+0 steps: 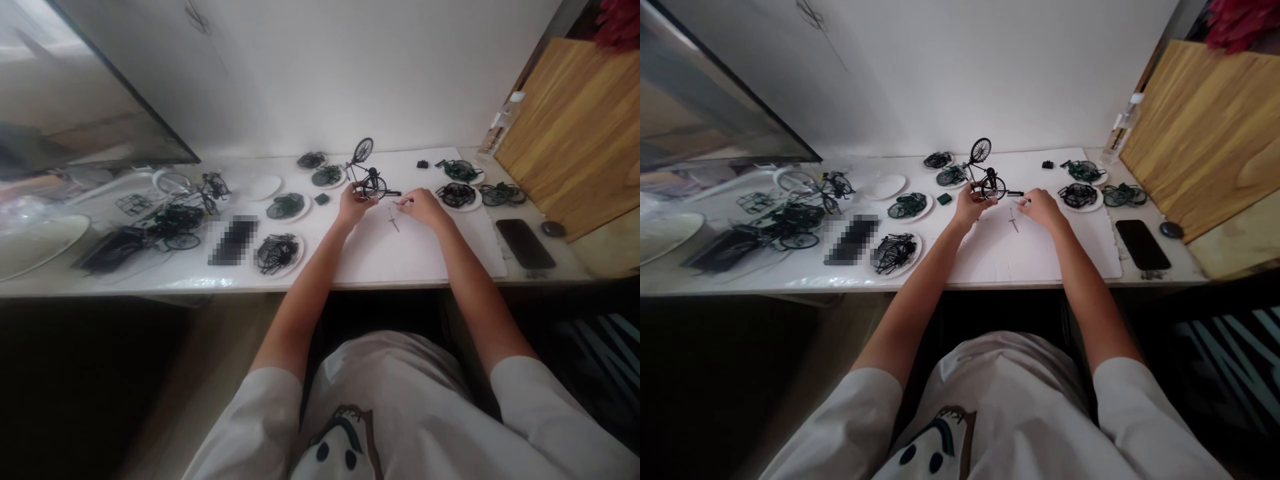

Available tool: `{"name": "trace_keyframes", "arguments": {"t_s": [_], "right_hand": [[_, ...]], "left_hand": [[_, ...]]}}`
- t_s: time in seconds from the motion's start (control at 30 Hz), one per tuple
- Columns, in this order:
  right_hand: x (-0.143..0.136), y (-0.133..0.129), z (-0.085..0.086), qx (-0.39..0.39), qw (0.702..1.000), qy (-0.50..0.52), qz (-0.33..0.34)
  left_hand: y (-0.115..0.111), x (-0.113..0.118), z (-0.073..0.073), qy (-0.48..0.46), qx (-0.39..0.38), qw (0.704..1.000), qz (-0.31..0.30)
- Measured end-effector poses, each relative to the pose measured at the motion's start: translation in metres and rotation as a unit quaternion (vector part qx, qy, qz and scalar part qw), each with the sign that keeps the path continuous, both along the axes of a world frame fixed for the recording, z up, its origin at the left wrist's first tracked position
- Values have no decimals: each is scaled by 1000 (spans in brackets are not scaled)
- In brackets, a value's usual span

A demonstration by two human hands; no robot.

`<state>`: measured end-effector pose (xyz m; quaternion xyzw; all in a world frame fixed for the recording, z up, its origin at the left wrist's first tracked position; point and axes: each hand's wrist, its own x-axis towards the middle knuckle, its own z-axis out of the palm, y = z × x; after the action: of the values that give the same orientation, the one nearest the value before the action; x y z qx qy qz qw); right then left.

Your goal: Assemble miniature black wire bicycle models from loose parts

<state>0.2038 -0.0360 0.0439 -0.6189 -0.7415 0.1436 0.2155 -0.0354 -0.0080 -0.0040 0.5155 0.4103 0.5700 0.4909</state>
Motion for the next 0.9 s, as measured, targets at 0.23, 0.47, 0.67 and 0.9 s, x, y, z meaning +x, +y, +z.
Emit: {"name": "trace_keyframes", "arguments": {"t_s": [0.23,0.47,0.67,0.9], "right_hand": [[-11,-2,-4,-30,996,-46,-73],[-13,-1,-8,-31,996,-57,-55],[-12,1,-11,-31,997,-43,-48],[-13,2,-10,-32,998,-41,-43]], "left_hand": [[2,1,-1,10,-4,1000,6],[1,1,-2,4,9,1000,-3],[3,1,-4,7,9,1000,-2],[3,1,-4,9,10,1000,-3]]}}
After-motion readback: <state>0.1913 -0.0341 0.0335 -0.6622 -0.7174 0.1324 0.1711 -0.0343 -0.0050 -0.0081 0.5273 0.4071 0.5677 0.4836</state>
